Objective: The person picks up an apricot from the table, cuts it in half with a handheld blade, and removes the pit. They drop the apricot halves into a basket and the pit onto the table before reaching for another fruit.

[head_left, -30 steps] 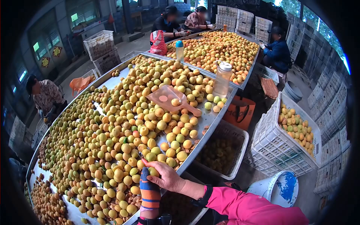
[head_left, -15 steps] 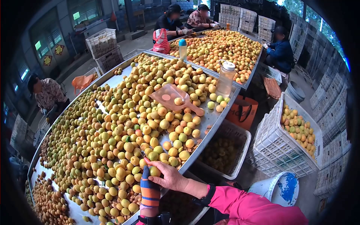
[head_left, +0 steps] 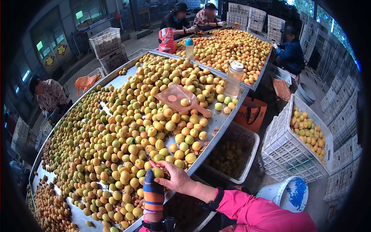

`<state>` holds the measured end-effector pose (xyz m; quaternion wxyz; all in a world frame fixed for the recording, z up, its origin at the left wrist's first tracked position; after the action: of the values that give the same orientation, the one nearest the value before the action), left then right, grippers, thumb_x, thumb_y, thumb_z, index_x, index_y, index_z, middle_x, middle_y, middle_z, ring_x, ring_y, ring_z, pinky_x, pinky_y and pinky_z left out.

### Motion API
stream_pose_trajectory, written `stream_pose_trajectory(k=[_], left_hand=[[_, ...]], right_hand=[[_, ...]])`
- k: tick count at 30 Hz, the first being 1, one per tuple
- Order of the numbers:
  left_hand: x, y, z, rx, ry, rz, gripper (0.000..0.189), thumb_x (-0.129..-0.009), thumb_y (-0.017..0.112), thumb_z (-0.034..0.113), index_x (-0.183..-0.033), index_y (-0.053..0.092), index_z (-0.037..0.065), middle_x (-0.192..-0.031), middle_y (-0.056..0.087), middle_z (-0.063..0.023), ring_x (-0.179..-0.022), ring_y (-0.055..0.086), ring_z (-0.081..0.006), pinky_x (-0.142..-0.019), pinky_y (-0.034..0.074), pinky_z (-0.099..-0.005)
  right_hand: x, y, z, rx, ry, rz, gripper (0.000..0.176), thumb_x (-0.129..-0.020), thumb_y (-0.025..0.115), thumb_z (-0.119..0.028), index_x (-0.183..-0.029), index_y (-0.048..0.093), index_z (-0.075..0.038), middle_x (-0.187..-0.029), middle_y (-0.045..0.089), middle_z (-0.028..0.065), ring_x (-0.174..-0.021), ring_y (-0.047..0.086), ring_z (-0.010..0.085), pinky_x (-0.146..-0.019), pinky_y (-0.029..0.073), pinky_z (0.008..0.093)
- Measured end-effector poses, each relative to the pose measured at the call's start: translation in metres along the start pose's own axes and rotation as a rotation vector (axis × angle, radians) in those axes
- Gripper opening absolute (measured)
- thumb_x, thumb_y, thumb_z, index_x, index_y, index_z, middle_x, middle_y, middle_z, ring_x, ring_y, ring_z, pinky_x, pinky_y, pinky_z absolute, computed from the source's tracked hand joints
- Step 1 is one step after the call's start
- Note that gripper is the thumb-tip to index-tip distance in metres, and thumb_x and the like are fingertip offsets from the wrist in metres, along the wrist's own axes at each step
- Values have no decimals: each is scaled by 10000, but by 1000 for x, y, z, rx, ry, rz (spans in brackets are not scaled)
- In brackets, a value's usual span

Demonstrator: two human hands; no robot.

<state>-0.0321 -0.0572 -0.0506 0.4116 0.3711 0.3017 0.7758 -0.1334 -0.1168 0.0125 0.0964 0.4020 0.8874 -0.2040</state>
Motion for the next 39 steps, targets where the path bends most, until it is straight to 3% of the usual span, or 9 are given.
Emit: stream_pose_trajectory(k=[14, 16, 19, 23, 25, 31, 32, 34, 39], left_hand=[[1, -10, -1, 88, 17, 59, 263, -900, 501, 192, -1108, 534, 36, -993, 587, -76, -893, 574, -183, -770, 488, -292], [6, 0, 13, -1010, 662, 43, 260, -845, 511, 29, -1104, 527, 10, -1009, 582, -82, -914, 563, -217, -778, 473, -305], [23, 33, 28, -1588, 831, -114, 325, -792, 491, -75, -1110, 511, -8, -1022, 572, -91, -920, 552, -231, -774, 463, -315], [24, 34, 26, -1617, 860, -90, 261, -826, 516, -1, -1087, 516, 8, -990, 565, -73, -895, 550, -185, -744, 458, -282], [14, 12, 18, -761, 450, 14, 193, -862, 489, 44, -1043, 532, -8, -975, 550, -95, -879, 550, -210, -785, 456, -294], [12, 10, 15, -275, 171, -4, 222, -863, 530, 126, -1062, 521, 29, -954, 557, -37, -839, 549, -137, -724, 458, -240], [9, 6, 15, -275, 170, -4, 222, -863, 530, 126, -1062, 521, 29, -954, 557, -37, -839, 549, -137, -724, 458, -240], [14, 20, 24, -1279, 813, -197, 235, -839, 533, 79, -1063, 530, 9, -967, 556, -65, -849, 561, -177, -751, 465, -272], [12, 18, 23, -745, 548, -110, 249, -799, 538, 20, -1047, 547, -2, -957, 559, -106, -870, 570, -235, -772, 462, -305]], right_hand=[[0, -1, 7, 107, -140, 63, 511, -730, 711, -197, -1150, 466, -40, -1072, 550, 138, -980, 554, 306, -842, 446, 354], [-1, -1, 9, 115, -137, 78, 522, -719, 717, -179, -1154, 462, -42, -1072, 550, 139, -984, 554, 305, -842, 446, 355], [-2, -1, 9, 120, -126, 93, 536, -702, 727, -147, -1156, 461, -45, -1070, 552, 139, -988, 554, 304, -841, 446, 357], [-2, -2, 6, 108, -113, 82, 538, -691, 732, -119, -1153, 466, -46, -1061, 557, 140, -983, 559, 298, -829, 452, 352], [-1, -1, 7, 109, -106, 77, 540, -689, 733, -117, -1153, 466, -46, -1060, 558, 140, -979, 561, 296, -825, 455, 349], [-1, -4, 5, 80, -100, 49, 568, -702, 728, -141, -1187, 451, -38, -1088, 555, 143, -994, 563, 279, -835, 458, 334], [-1, -4, 6, 46, -96, 48, 573, -715, 722, -160, -1200, 445, -33, -1098, 553, 145, -1007, 560, 276, -846, 456, 331], [-2, -4, 7, 15, -61, 46, 562, -726, 714, -181, -1191, 440, -24, -1091, 552, 156, -1011, 554, 290, -857, 449, 341], [-2, -5, 11, 176, -140, 27, 570, -749, 702, -265, -1181, 436, -4, -1073, 551, 173, -1007, 547, 307, -859, 444, 353]])
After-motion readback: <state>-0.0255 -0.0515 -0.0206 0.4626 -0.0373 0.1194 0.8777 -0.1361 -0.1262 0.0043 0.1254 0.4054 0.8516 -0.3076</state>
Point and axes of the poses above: each hand's wrist, its own x-axis away from the middle knuckle, its own y-axis out of the palm, z = x × y, the point moved 4 cm from there along -x, towards the middle knuckle
